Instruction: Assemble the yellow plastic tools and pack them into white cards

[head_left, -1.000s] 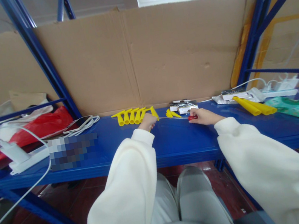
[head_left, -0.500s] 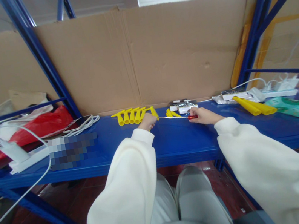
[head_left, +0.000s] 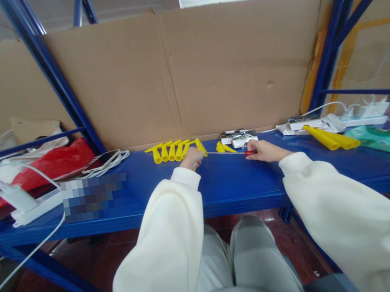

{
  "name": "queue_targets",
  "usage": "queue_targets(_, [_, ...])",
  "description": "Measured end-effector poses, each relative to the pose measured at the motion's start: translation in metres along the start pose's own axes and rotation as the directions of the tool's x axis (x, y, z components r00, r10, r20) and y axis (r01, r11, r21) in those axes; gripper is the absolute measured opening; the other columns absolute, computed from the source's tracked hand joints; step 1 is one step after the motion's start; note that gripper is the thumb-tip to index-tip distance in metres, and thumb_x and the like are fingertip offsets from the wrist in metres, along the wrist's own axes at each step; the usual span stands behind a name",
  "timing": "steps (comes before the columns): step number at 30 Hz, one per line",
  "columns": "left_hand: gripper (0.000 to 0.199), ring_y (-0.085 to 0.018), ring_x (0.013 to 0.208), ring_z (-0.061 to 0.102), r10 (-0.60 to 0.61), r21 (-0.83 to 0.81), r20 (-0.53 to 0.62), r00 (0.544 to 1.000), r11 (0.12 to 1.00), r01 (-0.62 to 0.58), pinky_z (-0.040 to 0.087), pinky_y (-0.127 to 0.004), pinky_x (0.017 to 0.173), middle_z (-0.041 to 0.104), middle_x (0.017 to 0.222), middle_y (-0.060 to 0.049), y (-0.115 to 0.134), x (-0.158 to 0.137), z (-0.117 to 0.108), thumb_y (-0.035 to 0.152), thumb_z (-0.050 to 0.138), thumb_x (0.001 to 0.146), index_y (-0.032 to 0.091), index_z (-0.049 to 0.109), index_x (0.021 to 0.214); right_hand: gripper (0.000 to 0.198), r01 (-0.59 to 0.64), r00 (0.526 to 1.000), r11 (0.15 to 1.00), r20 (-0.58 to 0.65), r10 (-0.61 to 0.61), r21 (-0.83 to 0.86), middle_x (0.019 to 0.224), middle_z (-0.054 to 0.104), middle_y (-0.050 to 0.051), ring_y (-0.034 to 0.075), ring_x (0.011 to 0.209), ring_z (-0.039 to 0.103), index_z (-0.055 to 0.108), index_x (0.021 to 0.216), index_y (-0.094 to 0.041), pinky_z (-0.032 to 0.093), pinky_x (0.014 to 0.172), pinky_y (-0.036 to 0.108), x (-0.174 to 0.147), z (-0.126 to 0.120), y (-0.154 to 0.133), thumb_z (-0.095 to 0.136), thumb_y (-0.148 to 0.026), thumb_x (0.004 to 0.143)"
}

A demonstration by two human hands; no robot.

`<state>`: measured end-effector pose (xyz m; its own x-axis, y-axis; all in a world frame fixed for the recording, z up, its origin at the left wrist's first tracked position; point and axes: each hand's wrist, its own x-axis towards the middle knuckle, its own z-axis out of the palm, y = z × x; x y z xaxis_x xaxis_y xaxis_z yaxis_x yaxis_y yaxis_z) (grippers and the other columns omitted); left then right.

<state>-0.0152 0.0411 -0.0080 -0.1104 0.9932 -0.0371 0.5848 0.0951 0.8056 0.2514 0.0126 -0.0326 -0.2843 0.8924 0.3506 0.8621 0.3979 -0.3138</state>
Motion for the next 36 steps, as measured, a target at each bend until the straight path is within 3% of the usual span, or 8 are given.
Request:
queue_targets(7, [0.023, -0.012, 0.045, 0.052, -0.005, 0.012, 0.003, 1.000, 1.000, 0.005, 0.037, -0.024, 0.049, 0.049, 0.045, 0.003, -0.001, 0.002, 0.000, 0.006, 0.067, 0.079, 0.016, 0.056, 0.061, 0.025, 0.070, 0.997, 0.998, 0.030, -0.070, -0.002, 0.066, 0.066, 0.003, 0.018, 0.063, 0.059, 0.059, 0.071, -0.021, 0.043, 0.060, 0.028, -0.001, -0.003, 0.000, 0.056, -0.041, 0.087])
queue_targets(14, [0.021, -0.011, 0.044, 0.049, 0.002, -0.002, -0.003, 1.000, 1.000, -0.002, 0.036, -0.023, 0.048, 0.048, 0.046, 0.003, 0.000, 0.000, 0.000, 0.005, 0.065, 0.080, 0.016, 0.057, 0.064, 0.016, 0.006, 1.000, 0.998, 0.006, -0.006, -0.056, 0.073, 0.069, 0.002, 0.018, 0.065, 0.060, 0.059, 0.083, -0.022, 0.043, 0.059, 0.026, 0.000, 0.001, -0.001, 0.069, -0.033, 0.078])
queue_targets(20, [0.018, -0.009, 0.041, 0.043, 0.010, -0.007, -0.002, 1.000, 1.000, -0.010, 0.031, -0.021, 0.044, 0.044, 0.046, 0.005, 0.001, -0.005, -0.001, 0.003, 0.060, 0.082, 0.015, 0.059, 0.070, 0.014, -0.029, 0.999, 0.972, 0.016, 0.033, -0.231, 0.078, 0.072, 0.004, 0.021, 0.072, 0.065, 0.065, 0.083, -0.024, 0.042, 0.062, 0.028, -0.005, -0.006, -0.012, 0.064, -0.037, 0.085])
queue_targets(26, [0.018, -0.008, 0.039, 0.040, 0.003, -0.007, 0.007, 1.000, 1.000, -0.003, 0.028, -0.020, 0.042, 0.040, 0.046, 0.006, 0.002, -0.007, -0.002, 0.004, 0.059, 0.085, 0.016, 0.058, 0.071, 0.018, -0.045, 0.999, 0.969, 0.002, 0.046, -0.244, 0.089, 0.076, 0.006, 0.024, 0.083, 0.069, 0.070, 0.093, -0.025, 0.045, 0.068, 0.029, -0.005, -0.005, -0.014, 0.061, -0.040, 0.090])
queue_targets(30, [0.015, -0.008, 0.041, 0.041, -0.003, 0.018, 0.006, 1.000, 1.000, 0.003, 0.031, -0.020, 0.045, 0.043, 0.049, 0.005, 0.002, -0.007, -0.002, 0.007, 0.057, 0.088, 0.014, 0.060, 0.075, 0.021, -0.067, 0.998, 0.966, -0.032, 0.061, -0.251, 0.089, 0.074, 0.006, 0.021, 0.076, 0.067, 0.064, 0.099, -0.024, 0.043, 0.065, 0.027, -0.005, -0.003, -0.013, 0.069, -0.036, 0.083])
queue_targets(36, [0.007, -0.008, 0.045, 0.044, 0.025, 0.062, 0.006, 1.000, 0.998, -0.025, 0.036, -0.019, 0.048, 0.048, 0.054, 0.004, 0.000, -0.004, 0.000, 0.010, 0.057, 0.089, 0.012, 0.063, 0.087, 0.013, -0.045, 0.999, 0.954, -0.014, 0.043, -0.296, 0.080, 0.072, 0.004, 0.019, 0.070, 0.064, 0.062, 0.091, -0.023, 0.039, 0.061, 0.026, -0.007, -0.005, -0.016, 0.064, -0.036, 0.088])
